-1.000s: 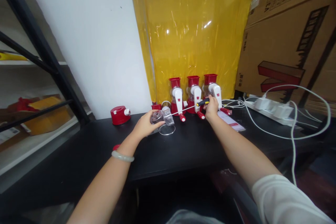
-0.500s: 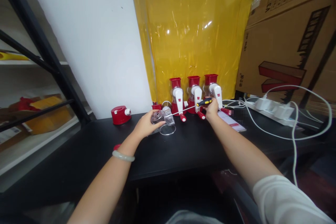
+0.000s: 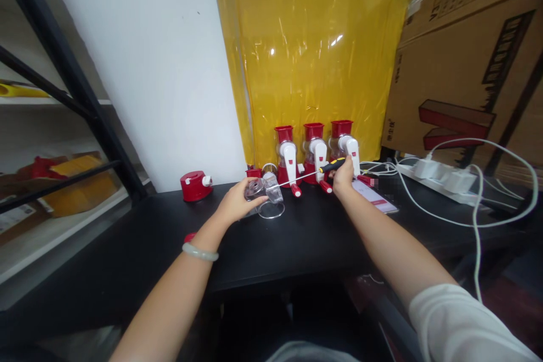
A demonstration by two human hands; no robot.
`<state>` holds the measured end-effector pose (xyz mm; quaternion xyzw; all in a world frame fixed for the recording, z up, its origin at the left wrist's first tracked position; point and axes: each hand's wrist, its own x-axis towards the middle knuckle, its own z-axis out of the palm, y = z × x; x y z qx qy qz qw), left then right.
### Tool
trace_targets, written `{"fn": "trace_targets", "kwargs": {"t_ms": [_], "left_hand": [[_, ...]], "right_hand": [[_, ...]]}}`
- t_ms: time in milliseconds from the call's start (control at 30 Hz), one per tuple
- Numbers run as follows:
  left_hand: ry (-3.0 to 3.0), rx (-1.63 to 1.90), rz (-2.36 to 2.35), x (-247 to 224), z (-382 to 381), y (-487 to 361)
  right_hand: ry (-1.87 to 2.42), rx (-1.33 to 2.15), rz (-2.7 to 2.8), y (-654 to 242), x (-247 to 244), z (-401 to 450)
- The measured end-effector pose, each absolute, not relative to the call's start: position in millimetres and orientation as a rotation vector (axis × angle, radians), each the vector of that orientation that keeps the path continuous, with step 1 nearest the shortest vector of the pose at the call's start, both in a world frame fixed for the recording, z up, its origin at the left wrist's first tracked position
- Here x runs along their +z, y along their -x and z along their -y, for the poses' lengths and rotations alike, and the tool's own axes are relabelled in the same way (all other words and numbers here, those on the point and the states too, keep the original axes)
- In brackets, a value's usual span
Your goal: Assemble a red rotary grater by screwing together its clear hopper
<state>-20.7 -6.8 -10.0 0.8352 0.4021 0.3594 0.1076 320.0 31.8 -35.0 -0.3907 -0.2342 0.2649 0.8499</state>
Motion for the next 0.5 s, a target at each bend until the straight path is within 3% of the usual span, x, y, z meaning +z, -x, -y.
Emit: {"fn": "trace_targets", "kwargs": {"t_ms": [500], "left_hand": [[-2.440, 1.047, -1.182, -12.5, 4.6, 22.1]], "right_hand": [[0.821, 0.545, 0.419, -317.5, -25.2, -24.3]]}}
